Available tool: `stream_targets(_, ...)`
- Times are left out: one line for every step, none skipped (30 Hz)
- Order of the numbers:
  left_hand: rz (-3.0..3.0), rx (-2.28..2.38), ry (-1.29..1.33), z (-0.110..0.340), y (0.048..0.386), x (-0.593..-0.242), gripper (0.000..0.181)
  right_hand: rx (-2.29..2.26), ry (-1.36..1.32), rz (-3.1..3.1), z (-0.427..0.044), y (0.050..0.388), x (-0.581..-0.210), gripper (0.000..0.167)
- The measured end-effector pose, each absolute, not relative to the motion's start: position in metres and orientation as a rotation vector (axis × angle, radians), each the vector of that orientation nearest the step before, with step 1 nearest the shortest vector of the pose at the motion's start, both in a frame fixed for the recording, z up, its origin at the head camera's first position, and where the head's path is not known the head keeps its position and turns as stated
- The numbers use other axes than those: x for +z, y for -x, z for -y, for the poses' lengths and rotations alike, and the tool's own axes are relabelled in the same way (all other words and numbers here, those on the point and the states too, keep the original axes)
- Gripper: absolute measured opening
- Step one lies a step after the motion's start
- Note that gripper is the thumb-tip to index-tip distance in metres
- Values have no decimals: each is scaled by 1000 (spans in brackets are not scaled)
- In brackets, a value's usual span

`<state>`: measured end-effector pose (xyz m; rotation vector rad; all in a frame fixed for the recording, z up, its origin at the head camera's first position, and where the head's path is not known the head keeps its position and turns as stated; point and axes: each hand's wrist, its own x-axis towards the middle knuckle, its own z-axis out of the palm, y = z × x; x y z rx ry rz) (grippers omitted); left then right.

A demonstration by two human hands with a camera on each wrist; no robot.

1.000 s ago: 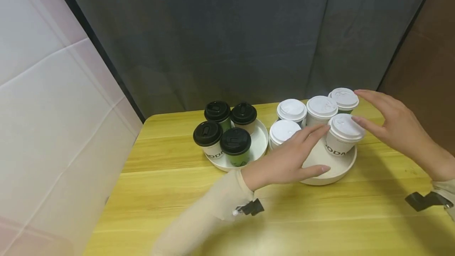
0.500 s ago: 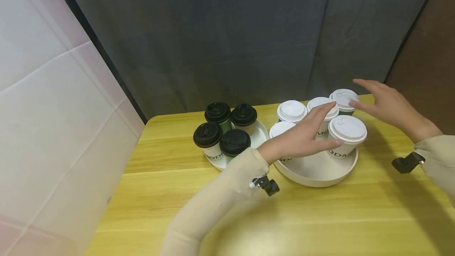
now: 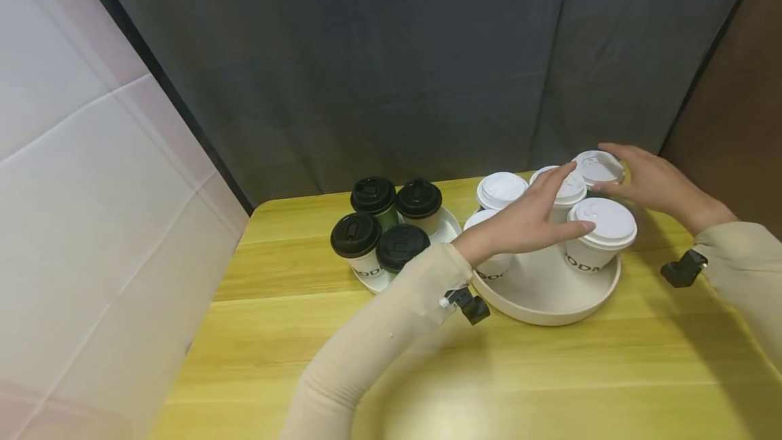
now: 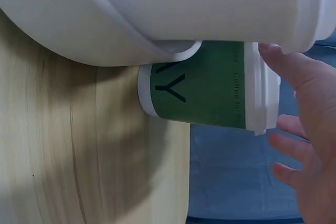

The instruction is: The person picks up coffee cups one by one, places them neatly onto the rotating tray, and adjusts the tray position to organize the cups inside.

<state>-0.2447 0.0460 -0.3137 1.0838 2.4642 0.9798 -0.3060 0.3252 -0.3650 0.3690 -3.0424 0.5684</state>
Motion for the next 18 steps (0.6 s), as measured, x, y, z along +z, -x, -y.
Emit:
stream_targets(-2461, 982, -1079, -46, 244, -314, 89, 559, -372, 3037, -325, 306, -367, 90)
stream_targets(-2458, 983, -1076, -45, 244, -314, 89, 556, -378, 3029, -325, 306, -368, 89)
stream_targets(-2455, 986, -1073, -45, 244, -314, 89, 557, -384, 3018, -324, 305, -369, 88)
stream_targets(-2453, 989, -1074, -45, 243, -314, 89, 557, -392, 3004, -324, 305, -370, 88)
stream_targets(-2453, 989, -1076, -45, 243, -314, 89, 563, -400, 2991, -324, 305, -371, 87)
stream_targets(-2454, 989, -1076, -45, 243, -314, 89, 576, -407, 2980, -324, 304, -372, 87)
stream_targets(-2456, 988, -1076, -45, 243, -315, 89, 591, -420, 2969, -323, 304, -373, 86)
stream_targets(-2457, 987, -1072, -44, 243, -315, 89, 609, -429, 2959, -323, 304, -374, 86)
stream_targets(-2458, 988, -1070, -44, 243, -315, 89, 622, -434, 2953, -322, 304, -374, 86)
stream_targets(-2458, 989, -1070, -44, 243, -315, 89, 635, -437, 2949, -321, 304, -375, 86)
stream_targets(-2457, 989, -1069, -44, 242, -316, 89, 649, -434, 2950, -321, 304, -375, 86)
stream_targets(-2455, 988, -1069, -44, 242, -316, 89, 660, -433, 2951, -320, 303, -376, 86)
stream_targets(-2454, 988, -1068, -44, 242, -316, 89, 666, -427, 2953, -319, 303, -376, 86)
stream_targets(-2450, 989, -1069, -44, 242, -317, 89, 670, -418, 2955, -319, 302, -376, 86)
stream_targets(-2449, 990, -1071, -44, 242, -317, 89, 674, -415, 2954, -318, 302, -377, 85)
stream_targets(-2448, 990, -1073, -44, 242, -317, 89, 674, -408, 2952, -318, 302, -377, 85)
stream_targets(-2448, 990, -1076, -44, 241, -317, 89, 675, -399, 2952, -318, 301, -377, 86)
stream_targets(-2447, 990, -1078, -44, 241, -317, 89, 675, -393, 2950, -318, 301, -378, 86)
